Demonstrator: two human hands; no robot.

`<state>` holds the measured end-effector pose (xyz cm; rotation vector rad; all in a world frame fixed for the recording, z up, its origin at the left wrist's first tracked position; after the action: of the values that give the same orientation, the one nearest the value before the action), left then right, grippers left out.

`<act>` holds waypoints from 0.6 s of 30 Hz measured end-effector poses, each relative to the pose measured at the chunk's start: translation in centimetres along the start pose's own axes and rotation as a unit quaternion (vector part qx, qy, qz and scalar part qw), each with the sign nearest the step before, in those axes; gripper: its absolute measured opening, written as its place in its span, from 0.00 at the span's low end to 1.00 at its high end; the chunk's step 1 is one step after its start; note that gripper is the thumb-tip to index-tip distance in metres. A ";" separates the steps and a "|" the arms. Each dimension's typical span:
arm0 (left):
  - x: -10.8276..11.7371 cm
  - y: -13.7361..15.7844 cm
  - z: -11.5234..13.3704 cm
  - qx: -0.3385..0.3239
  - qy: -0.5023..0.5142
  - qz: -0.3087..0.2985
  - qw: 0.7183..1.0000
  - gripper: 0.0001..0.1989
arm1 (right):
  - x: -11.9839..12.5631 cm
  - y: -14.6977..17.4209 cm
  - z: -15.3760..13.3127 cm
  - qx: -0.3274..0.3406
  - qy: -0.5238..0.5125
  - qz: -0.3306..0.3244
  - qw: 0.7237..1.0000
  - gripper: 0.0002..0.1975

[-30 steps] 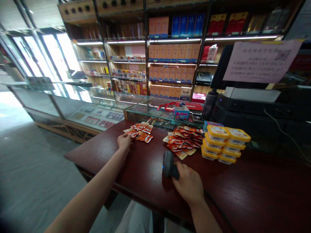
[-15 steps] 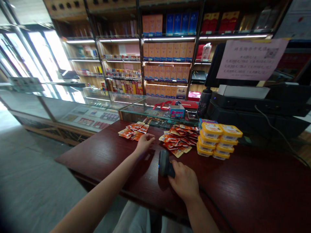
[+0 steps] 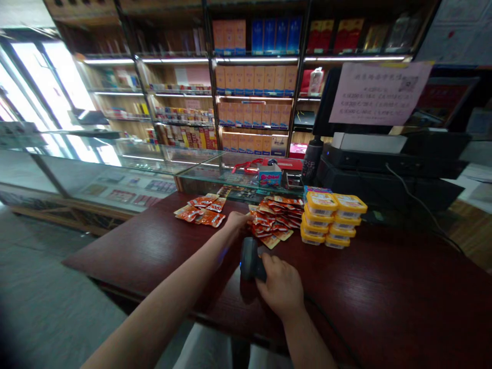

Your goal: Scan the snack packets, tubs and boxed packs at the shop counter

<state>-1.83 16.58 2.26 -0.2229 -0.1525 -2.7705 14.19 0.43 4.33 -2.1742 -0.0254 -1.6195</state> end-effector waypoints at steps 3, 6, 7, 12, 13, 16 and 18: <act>0.7 1.4 -0.5 0.047 0.022 -0.028 0.998 0.12 | 0.0 0.0 0.0 -0.001 0.003 0.000 1.000 0.17; 2.7 2.6 -1.1 0.042 0.084 -0.023 0.995 0.11 | 0.0 -0.1 0.0 -0.004 0.003 -0.006 1.000 0.17; 3.4 2.9 -1.3 0.028 0.115 -0.014 0.993 0.11 | 0.0 -0.1 0.0 -0.005 0.004 -0.009 1.000 0.17; 5.8 3.8 -2.3 -0.062 0.219 -0.007 0.974 0.17 | 0.2 0.1 -0.2 -0.004 0.014 -0.007 1.000 0.20; 5.9 3.9 -2.4 -0.076 0.220 -0.012 0.972 0.18 | 0.3 0.2 -0.3 -0.001 0.010 -0.002 1.000 0.21; 5.9 4.3 -2.2 -0.106 0.205 -0.023 0.973 0.18 | 0.5 0.3 -0.4 0.001 -0.004 0.008 1.000 0.20; 5.9 4.5 -2.0 -0.117 0.196 -0.030 0.973 0.17 | 0.5 0.2 -0.3 -0.006 -0.011 0.012 1.000 0.19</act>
<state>-5.92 10.13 1.68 0.2773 0.2728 -2.8233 14.16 0.03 4.82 -2.1936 0.0024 -1.5858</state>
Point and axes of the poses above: each hand's wrist, its own y-axis away from the middle knuckle, its own x-axis out of the back of the hand, z = x × y, the point moved 8 cm from there along -y, towards the middle knuckle, and after that the axes turned 5 degrees about z, right-handed, at the moved point
